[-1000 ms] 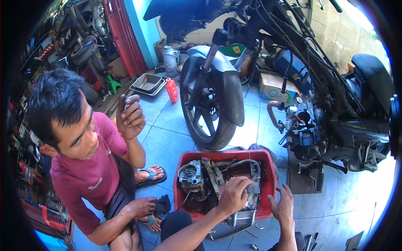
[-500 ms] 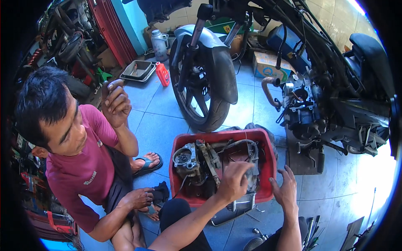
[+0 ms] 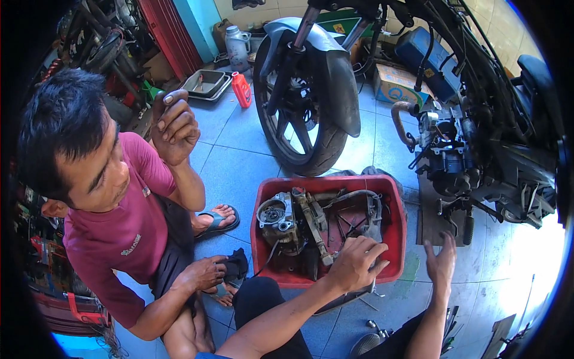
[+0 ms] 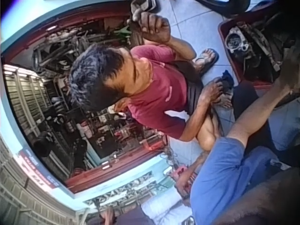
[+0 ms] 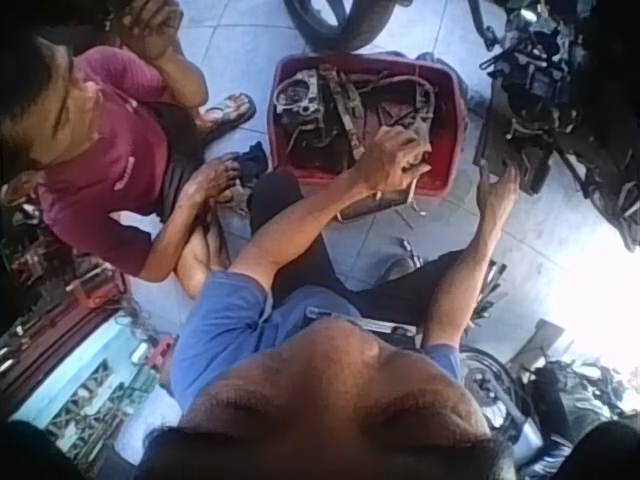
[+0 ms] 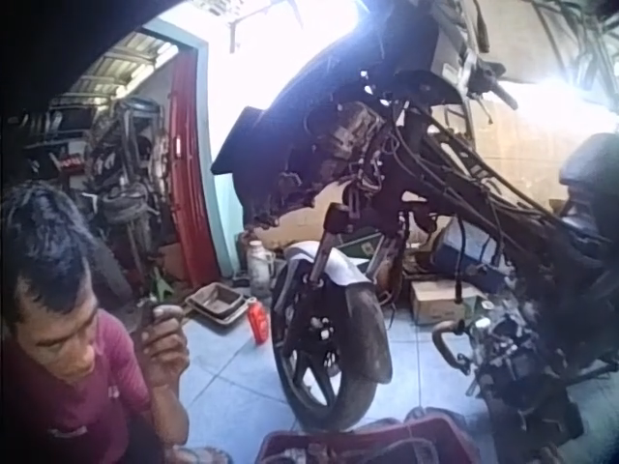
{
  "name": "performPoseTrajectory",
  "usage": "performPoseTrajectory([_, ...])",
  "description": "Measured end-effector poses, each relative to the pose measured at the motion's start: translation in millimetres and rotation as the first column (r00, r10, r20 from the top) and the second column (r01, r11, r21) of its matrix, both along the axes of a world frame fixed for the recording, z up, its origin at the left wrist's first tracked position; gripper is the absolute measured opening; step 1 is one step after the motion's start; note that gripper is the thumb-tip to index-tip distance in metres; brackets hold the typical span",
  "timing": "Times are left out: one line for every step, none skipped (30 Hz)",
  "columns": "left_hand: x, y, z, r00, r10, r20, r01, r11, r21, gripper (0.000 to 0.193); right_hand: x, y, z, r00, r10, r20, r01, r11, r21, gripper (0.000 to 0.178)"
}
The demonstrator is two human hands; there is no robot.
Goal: Inspecting and discussing motorcycle engine cylinder and piston components.
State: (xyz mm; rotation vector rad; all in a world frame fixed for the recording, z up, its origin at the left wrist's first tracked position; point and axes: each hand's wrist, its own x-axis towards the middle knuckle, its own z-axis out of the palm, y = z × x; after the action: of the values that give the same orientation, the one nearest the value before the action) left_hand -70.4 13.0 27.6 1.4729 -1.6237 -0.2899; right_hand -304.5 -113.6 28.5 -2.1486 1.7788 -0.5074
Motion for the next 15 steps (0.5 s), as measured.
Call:
performPoseTrajectory([1,1,-2,1.000,0.003,-0.002,-0.003,1.000,0.001,0.031,-4,-2,2,0.997,-0.078,-0.023,0.078,0.997,-0.003,0.056])
performPoseTrajectory([2,2,-3,1.000,-0.007,0.011,0.007,1.000,0.013,0.029,-6,-2,10,0.990,-0.124,-0.073,0.127,0.991,0.044,0.062])
performPoseTrajectory([3,3,-4,1.000,-0.018,0.024,0.017,1.000,0.025,0.028,-12,-4,8,0.990,-0.122,-0.075,0.125,0.991,0.045,0.062])
performPoseTrajectory([2,2,-5,1.000,-0.024,0.018,0.023,1.000,0.021,0.028,-25,-8,7,0.981,-0.170,-0.097,0.174,0.984,0.031,0.064])
performPoseTrajectory([2,2,-5,0.999,-0.041,0.023,0.041,0.999,0.030,0.028,-34,-12,5,0.970,-0.214,-0.116,0.217,0.976,0.022,0.067])
performPoseTrajectory([3,3,-6,0.998,-0.059,0.027,0.058,0.998,0.040,0.027,-40,-15,8,0.963,-0.238,-0.128,0.248,0.966,0.071,0.074])
performPoseTrajectory([4,3,-8,0.998,-0.060,0.026,0.059,0.997,0.041,0.027,-45,-19,8,0.963,-0.238,-0.129,0.249,0.966,0.071,0.074])
performPoseTrajectory([4,3,-10,0.996,-0.076,0.043,0.074,0.996,0.050,0.027,-50,-22,7,0.953,-0.268,-0.141,0.281,0.956,0.083,0.076])
performPoseTrajectory([4,3,-12,0.994,-0.093,0.060,0.090,0.994,0.060,0.027,-52,-23,8,0.942,-0.298,-0.153,0.314,0.945,0.094,0.078])
performPoseTrajectory([4,3,-14,0.994,-0.095,0.058,0.092,0.994,0.062,0.027,-49,-22,13,0.925,-0.316,-0.209,0.343,0.933,0.106,0.080])
performPoseTrajectory([4,3,-16,0.989,-0.130,0.077,0.122,0.987,0.101,0.027,-51,-23,12,0.924,-0.318,-0.211,0.345,0.932,0.108,0.080])
performPoseTrajectory([3,3,-17,0.982,-0.165,0.095,0.151,0.978,0.140,0.027,-53,-23,11,0.936,-0.281,-0.214,0.314,0.938,0.143,0.081])
performPoseTrajectory([3,3,-19,0.981,-0.168,0.094,0.154,0.978,0.142,0.027,-54,-24,10,0.946,-0.244,-0.215,0.283,0.943,0.177,0.081])
performPoseTrajectory([2,3,-20,0.974,-0.196,0.110,0.177,0.971,0.161,0.027,-54,-24,10,0.945,-0.246,-0.216,0.286,0.941,0.178,0.081])
performPoseTrajectory([1,2,-21,0.966,-0.225,0.126,0.201,0.963,0.180,0.027,-52,-23,10,0.945,-0.238,-0.224,0.277,0.948,0.159,0.079])
